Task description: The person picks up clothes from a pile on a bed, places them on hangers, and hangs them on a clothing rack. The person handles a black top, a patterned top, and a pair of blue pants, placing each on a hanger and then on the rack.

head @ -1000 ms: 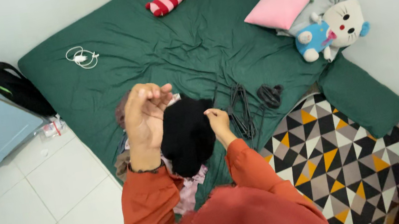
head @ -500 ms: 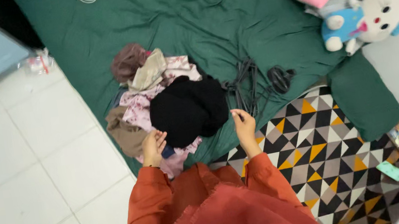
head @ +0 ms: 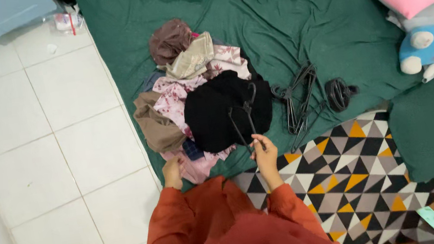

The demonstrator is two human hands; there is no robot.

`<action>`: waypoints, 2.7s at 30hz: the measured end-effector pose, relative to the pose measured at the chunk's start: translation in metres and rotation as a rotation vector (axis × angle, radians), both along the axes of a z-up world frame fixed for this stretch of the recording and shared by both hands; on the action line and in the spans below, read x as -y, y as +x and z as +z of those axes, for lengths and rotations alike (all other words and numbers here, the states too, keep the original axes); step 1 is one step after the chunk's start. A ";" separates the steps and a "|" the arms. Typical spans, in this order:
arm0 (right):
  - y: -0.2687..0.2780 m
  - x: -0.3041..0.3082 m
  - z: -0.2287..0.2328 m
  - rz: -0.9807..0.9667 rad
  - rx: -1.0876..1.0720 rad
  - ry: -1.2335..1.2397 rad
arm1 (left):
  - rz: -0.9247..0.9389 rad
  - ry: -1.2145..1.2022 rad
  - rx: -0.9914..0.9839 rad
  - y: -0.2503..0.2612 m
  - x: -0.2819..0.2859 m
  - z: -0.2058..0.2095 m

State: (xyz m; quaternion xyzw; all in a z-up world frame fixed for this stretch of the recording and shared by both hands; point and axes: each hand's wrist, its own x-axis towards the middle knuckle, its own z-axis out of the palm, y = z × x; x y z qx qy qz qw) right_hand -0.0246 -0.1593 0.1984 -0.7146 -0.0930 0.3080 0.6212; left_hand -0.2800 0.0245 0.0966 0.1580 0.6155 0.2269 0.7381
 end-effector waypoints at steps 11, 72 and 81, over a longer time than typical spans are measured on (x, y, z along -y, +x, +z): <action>0.002 0.019 -0.021 -0.195 0.240 -0.073 | -0.635 1.055 -0.639 0.158 -0.077 -0.084; 0.069 0.200 0.365 -0.633 0.992 0.246 | -1.066 1.434 0.192 0.264 0.035 0.209; 0.095 0.209 0.319 -0.720 0.916 0.122 | -0.764 1.627 0.460 0.291 -0.061 0.441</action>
